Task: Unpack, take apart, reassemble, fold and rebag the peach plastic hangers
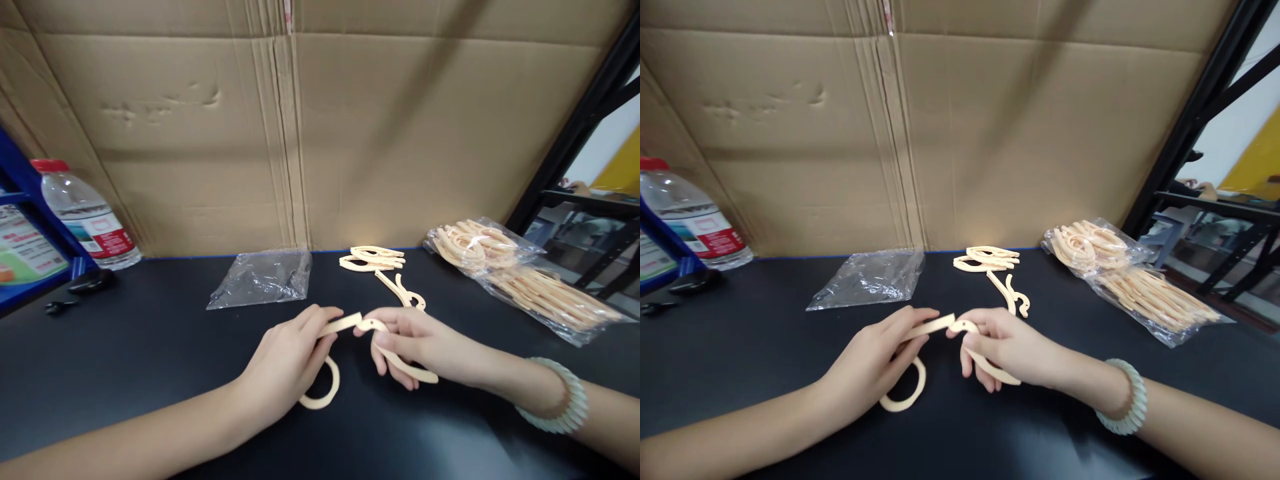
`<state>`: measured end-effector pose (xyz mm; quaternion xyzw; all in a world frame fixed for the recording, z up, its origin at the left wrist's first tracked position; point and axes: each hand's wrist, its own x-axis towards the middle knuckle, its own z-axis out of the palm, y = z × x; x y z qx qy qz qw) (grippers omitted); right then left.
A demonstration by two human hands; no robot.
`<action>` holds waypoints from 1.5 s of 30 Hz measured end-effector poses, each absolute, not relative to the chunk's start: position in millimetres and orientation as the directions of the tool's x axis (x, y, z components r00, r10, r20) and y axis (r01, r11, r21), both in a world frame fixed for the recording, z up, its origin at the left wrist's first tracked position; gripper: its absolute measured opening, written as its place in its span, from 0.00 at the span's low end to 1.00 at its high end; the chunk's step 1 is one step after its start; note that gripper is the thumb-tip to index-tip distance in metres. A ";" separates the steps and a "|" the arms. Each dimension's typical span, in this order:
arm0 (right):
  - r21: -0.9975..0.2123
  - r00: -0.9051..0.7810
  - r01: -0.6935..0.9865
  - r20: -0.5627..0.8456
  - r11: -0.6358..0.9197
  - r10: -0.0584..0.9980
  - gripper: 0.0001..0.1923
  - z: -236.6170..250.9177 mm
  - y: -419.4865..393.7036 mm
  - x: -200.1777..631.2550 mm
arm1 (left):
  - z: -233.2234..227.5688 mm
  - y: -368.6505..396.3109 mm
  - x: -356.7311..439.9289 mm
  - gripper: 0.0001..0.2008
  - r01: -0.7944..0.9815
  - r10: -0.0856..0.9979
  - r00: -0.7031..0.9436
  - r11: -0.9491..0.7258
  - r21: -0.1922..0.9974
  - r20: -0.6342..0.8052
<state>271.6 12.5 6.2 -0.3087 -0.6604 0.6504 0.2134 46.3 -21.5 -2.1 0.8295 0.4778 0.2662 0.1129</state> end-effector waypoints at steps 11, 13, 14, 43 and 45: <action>-0.935 -0.707 0.347 -0.207 0.077 0.677 0.16 7.0 -4.6 267.9 | 9.9 -29.5 50.5 0.21 0.649 0.593 0.761 -0.707 -0.281 0.264; -0.830 -0.675 0.410 0.001 0.377 0.738 0.16 6.6 -9.0 268.8 | 10.5 -31.4 52.7 0.20 0.665 0.619 0.746 -0.710 -0.232 0.247; -0.725 -0.680 0.426 0.138 0.541 0.720 0.17 6.1 -11.4 269.3 | 10.4 -32.0 53.3 0.19 0.688 0.648 0.724 -0.706 -0.171 0.235; -0.111 -0.694 0.404 0.609 0.908 0.384 0.22 22.7 36.8 300.0 | 7.2 -15.9 52.3 0.12 0.023 0.997 0.062 -0.047 0.999 0.046; 0.011 -0.814 0.298 0.526 0.955 0.248 0.19 15.8 17.4 284.1 | 6.9 -16.7 51.8 0.12 0.029 0.995 0.078 -0.058 0.998 0.055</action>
